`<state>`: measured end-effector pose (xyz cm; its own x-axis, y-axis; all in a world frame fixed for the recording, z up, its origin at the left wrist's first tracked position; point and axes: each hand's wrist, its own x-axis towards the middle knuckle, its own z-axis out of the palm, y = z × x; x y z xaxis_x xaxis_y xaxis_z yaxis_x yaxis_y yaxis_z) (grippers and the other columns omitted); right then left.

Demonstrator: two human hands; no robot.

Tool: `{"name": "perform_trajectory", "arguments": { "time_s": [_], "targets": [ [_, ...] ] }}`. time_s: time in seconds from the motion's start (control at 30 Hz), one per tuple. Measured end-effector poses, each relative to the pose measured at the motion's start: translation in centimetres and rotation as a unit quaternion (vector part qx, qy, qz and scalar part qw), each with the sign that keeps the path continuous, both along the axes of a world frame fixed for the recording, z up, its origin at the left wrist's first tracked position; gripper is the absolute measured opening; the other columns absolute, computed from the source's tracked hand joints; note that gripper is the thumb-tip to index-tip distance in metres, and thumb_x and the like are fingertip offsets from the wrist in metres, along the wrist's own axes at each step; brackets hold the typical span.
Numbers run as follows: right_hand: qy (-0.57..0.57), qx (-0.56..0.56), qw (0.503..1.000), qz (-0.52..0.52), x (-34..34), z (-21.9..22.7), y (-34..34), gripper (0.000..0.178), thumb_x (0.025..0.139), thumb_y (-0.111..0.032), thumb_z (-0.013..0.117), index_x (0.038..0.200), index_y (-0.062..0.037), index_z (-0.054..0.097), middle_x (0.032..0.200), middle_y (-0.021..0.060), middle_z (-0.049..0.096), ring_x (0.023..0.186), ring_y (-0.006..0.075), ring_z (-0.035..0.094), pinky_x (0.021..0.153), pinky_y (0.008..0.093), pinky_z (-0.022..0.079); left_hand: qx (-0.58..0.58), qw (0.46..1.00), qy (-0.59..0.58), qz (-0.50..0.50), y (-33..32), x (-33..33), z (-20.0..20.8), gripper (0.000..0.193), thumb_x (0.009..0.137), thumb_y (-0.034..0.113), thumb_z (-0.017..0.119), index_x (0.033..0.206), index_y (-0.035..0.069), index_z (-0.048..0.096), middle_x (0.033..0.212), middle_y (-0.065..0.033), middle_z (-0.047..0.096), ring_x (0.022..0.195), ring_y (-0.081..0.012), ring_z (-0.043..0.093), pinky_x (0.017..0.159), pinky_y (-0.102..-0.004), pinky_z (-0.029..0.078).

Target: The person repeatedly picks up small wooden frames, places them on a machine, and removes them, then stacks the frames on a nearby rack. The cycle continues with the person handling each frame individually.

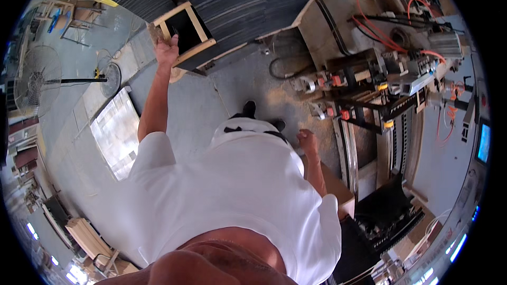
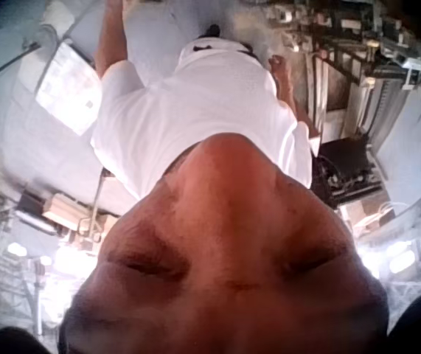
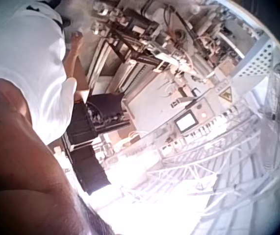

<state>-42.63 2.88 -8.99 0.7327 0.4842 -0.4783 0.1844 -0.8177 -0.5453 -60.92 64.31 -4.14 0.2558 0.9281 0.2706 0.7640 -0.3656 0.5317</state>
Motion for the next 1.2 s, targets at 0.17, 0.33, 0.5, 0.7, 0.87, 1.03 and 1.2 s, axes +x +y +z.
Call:
{"name": "perform_trajectory", "arguments": {
  "time_s": [0.17, 0.33, 0.5, 0.7, 0.87, 1.03, 1.2],
  "targets": [
    [-0.004, 0.044, 0.999, -0.026, 0.1, -1.7, -1.2, 0.030, 0.081, -0.024, 0.068, 0.104, -0.0045, 0.068, 0.092, 0.0175, 0.070, 0.088, 0.0286, 0.069, 0.076, 0.0367, 0.054, 0.057, 0.951, 0.156, -0.260, -7.7, 1.2, 5.7, 0.059, 0.077, 0.041, 0.070, 0.122, 0.005, 0.057, 0.120, -0.0196, 0.057, 0.115, -0.0371, 0.050, 0.103, -0.0460, 0.035],
    [0.002, 0.052, 0.997, -0.060, 0.0, -1.1, -1.6, 0.028, 0.083, -0.023, 0.066, 0.104, -0.0026, 0.067, 0.090, 0.0165, 0.071, 0.086, 0.0263, 0.070, 0.075, 0.0339, 0.054, 0.026, 0.949, 0.137, -0.285, -7.2, 2.0, 3.7, 0.041, 0.071, 0.024, 0.074, 0.108, 0.008, 0.066, 0.100, -0.0131, 0.065, 0.097, -0.0335, 0.059, 0.092, -0.0442, 0.042],
    [0.012, 0.105, 0.987, -0.122, -1.8, -1.1, -4.8, 0.022, 0.084, -0.013, 0.065, 0.102, -0.0008, 0.067, 0.088, 0.0140, 0.071, 0.086, 0.0203, 0.069, 0.075, 0.0305, 0.053, -0.006, 0.951, 0.114, -0.287, -7.5, 2.4, 4.1, 0.040, 0.071, 0.020, 0.074, 0.109, 0.009, 0.064, 0.100, -0.0128, 0.065, 0.098, -0.0316, 0.060, 0.091, -0.0419, 0.044],
    [-0.052, 0.077, 0.981, -0.168, -4.3, 2.8, -11.3, 0.025, 0.084, -0.012, 0.063, 0.107, -0.0023, 0.065, 0.084, 0.0150, 0.070, 0.082, 0.0212, 0.069, 0.071, 0.0302, 0.052, 0.027, 0.944, 0.144, -0.295, -7.7, 2.7, 4.0, 0.047, 0.071, 0.022, 0.075, 0.113, 0.006, 0.061, 0.106, -0.0197, 0.063, 0.105, -0.0375, 0.057, 0.092, -0.0448, 0.045],
    [-0.260, 0.050, 0.948, -0.175, -6.0, 17.1, -16.7, 0.027, 0.084, -0.011, 0.062, 0.110, -0.0041, 0.062, 0.095, 0.0176, 0.067, 0.091, 0.0351, 0.064, 0.079, 0.0394, 0.051, 0.121, 0.960, 0.075, -0.241, -12.8, 3.2, 4.6, 0.050, 0.075, 0.018, 0.072, 0.117, -0.005, 0.057, 0.116, -0.0229, 0.059, 0.113, -0.0381, 0.051, 0.099, -0.0448, 0.039],
    [-0.507, -0.076, 0.837, -0.192, -9.1, 33.6, -25.8, 0.028, 0.081, -0.015, 0.068, 0.107, -0.0073, 0.063, 0.111, 0.0140, 0.063, 0.104, 0.0338, 0.059, 0.088, 0.0387, 0.048, 0.031, 0.937, -0.031, -0.347, -25.5, 6.5, 0.1, 0.038, 0.084, 0.014, 0.063, 0.116, -0.006, 0.058, 0.111, -0.0218, 0.063, 0.105, -0.0365, 0.058, 0.094, -0.0419, 0.043],
    [-0.601, -0.359, 0.667, -0.255, -14.2, 41.2, -38.6, 0.030, 0.086, -0.027, 0.064, 0.110, -0.0099, 0.063, 0.112, 0.0131, 0.063, 0.103, 0.0325, 0.059, 0.086, 0.0404, 0.048, -0.257, 0.827, -0.040, -0.498, -37.9, 11.4, -8.3, 0.031, 0.086, 0.012, 0.064, 0.114, -0.002, 0.061, 0.103, -0.0124, 0.067, 0.096, -0.0195, 0.063, 0.086, -0.0306, 0.048]
  ]
}}
